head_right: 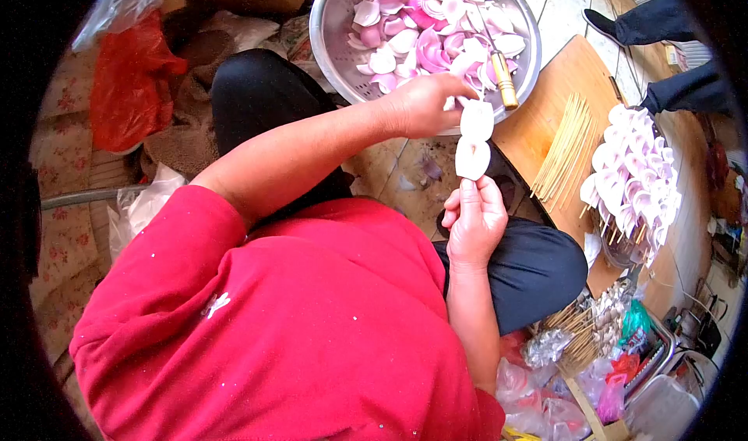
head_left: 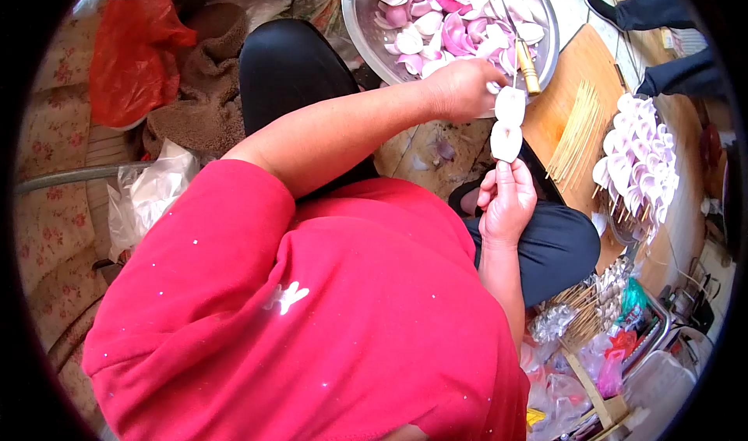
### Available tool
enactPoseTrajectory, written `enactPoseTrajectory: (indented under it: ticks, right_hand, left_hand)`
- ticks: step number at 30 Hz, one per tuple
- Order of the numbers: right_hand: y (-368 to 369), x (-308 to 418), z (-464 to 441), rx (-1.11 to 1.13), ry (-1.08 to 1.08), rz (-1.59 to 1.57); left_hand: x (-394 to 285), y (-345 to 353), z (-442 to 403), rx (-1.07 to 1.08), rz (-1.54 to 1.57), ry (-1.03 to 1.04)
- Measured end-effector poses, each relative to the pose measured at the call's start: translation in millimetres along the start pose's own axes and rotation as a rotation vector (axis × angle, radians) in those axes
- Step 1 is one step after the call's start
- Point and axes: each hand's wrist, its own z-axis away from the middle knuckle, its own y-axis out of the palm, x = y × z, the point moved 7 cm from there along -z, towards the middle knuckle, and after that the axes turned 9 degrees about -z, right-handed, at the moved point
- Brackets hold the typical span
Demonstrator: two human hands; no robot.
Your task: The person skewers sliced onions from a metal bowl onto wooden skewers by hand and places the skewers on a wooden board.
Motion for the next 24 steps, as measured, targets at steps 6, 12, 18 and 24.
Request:
enactPoseTrajectory:
  ticks: [6,12,18,24]
  right_hand:
    - [-4.6,7.4,1.9,-0.039,-0.036,-0.020]
    - [-4.1,0.4,4.1,0.005,0.010,-0.036]
    - [-6.0,2.2,3.9,-0.008,0.006,-0.034]
    - [-4.4,1.4,3.5,0.005,0.008,-0.035]
  left_hand:
    - [113.1,-67.8,-19.2,-0.038,-0.441,-0.541]
    - [117.1,-36.3,-13.9,0.160,-0.610,-0.410]
    - [123.9,-19.4,-23.8,0.005,0.543,-0.570]
    - [99.7,-40.7,-31.3,0.089,-0.096,-0.356]
